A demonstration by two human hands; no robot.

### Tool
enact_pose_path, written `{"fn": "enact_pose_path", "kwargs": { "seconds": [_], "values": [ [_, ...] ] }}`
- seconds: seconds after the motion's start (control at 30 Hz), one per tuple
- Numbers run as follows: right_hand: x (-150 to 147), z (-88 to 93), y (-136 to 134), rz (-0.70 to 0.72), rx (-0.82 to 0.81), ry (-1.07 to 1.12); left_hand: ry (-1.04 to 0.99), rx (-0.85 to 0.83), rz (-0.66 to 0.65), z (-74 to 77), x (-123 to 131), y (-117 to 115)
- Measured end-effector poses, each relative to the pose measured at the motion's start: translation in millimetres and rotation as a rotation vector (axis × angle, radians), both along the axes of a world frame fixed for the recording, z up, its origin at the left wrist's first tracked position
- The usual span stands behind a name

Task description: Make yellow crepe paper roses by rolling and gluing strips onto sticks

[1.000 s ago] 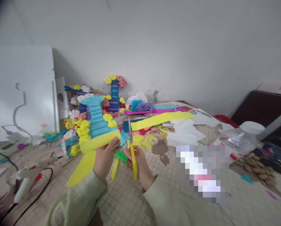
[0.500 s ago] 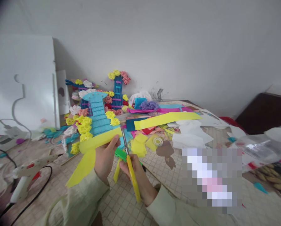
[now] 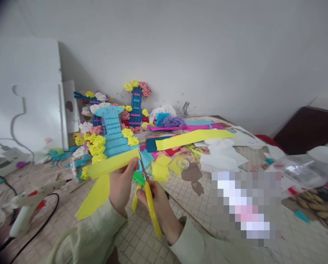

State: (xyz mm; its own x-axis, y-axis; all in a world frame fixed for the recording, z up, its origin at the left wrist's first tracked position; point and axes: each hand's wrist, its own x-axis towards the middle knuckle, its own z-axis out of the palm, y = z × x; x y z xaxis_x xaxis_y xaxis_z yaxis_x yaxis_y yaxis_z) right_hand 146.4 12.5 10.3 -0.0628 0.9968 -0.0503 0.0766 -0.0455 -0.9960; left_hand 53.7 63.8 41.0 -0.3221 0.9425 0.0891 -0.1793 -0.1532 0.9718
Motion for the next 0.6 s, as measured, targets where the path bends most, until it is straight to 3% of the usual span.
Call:
{"fn": "enact_pose_path", "kwargs": {
  "seconds": [0.6],
  "values": [
    [1,-10.7,5,0.017,0.031,-0.03,0.019,-0.018,-0.064,-0.4,2,-2]
  ]
}}
